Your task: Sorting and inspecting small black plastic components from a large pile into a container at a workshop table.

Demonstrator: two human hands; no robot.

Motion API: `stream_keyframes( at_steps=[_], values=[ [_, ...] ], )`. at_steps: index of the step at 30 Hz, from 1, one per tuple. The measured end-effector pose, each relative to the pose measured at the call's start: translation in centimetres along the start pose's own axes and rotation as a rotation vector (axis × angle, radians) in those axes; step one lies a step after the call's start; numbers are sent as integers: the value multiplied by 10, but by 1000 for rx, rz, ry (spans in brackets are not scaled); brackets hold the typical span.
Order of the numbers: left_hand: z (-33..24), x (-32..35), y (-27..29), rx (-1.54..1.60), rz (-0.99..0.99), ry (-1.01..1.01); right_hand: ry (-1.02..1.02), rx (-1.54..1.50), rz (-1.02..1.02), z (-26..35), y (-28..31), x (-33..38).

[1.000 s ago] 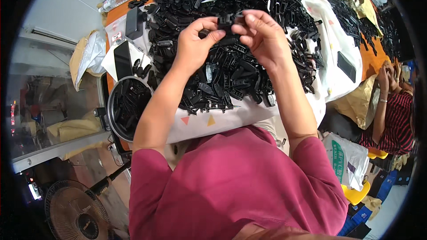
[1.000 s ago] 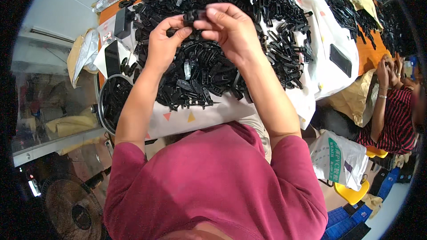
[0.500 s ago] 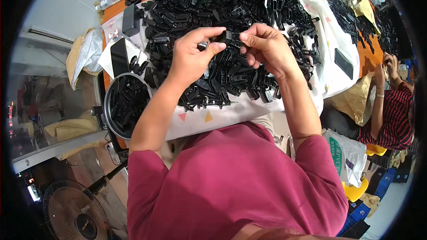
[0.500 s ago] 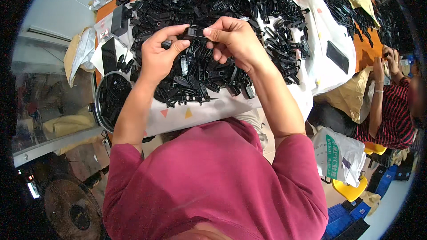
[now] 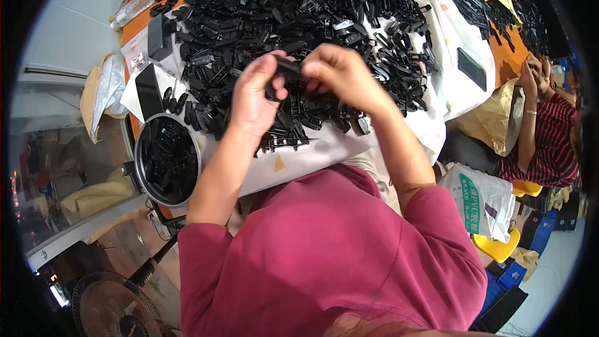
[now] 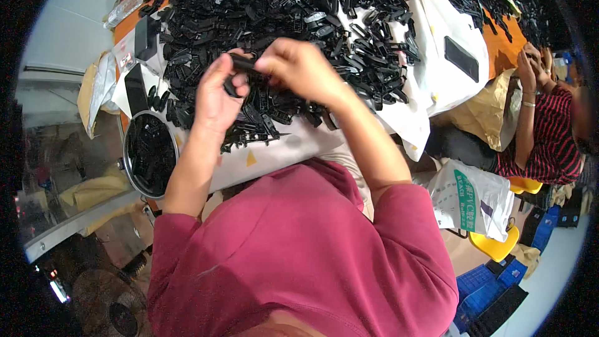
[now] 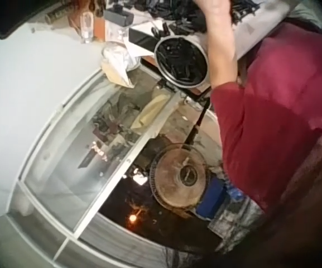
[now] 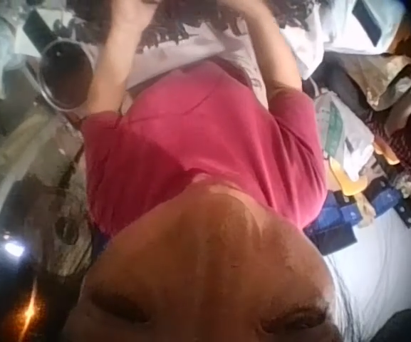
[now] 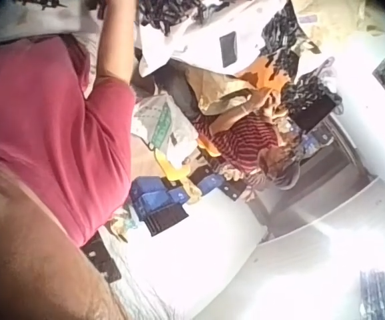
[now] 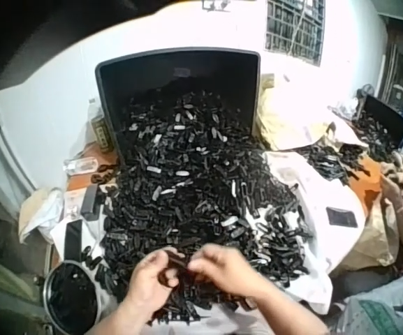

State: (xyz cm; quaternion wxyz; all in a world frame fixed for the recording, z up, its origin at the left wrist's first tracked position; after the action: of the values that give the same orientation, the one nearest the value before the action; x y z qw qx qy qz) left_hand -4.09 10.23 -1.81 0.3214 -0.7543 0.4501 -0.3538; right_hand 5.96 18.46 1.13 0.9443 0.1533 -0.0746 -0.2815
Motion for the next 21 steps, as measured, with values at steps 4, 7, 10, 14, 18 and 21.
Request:
stream_keyframes(
  at_steps=[4,7,10,14,18,21],
  values=[
    [-57,0,32,0,-242,-248,24,1098,-445,-26,93,-33],
    [-89,2,43,-192,-257,-383,90,1224,-232,-46,92,-55],
    [-92,8,24,-1155,-212,-532,99,1145,-177,-50,83,-58],
    [-54,7,-16,-1815,-37,-536,148,1057,-263,-31,72,-44],
    [-35,-24,-20,-2082,-51,-446,211,1014,-193,-4,36,-39],
    [-28,-48,-2,-2258,-34,-152,564,1142,-174,16,-28,-32]
  ],
)
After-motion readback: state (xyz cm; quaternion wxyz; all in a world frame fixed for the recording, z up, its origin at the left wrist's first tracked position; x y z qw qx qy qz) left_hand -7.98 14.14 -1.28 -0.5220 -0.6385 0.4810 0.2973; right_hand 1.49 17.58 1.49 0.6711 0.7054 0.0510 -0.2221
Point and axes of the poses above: each hand's wrist, its own x-axis away from the middle knuckle, its own y-axis out of the back of the hand, z = x × y, the point moved 8 cm from there along -x, towards the middle knuckle, and after that the axes turned 12 degrees about x, right-handed, at the moved point
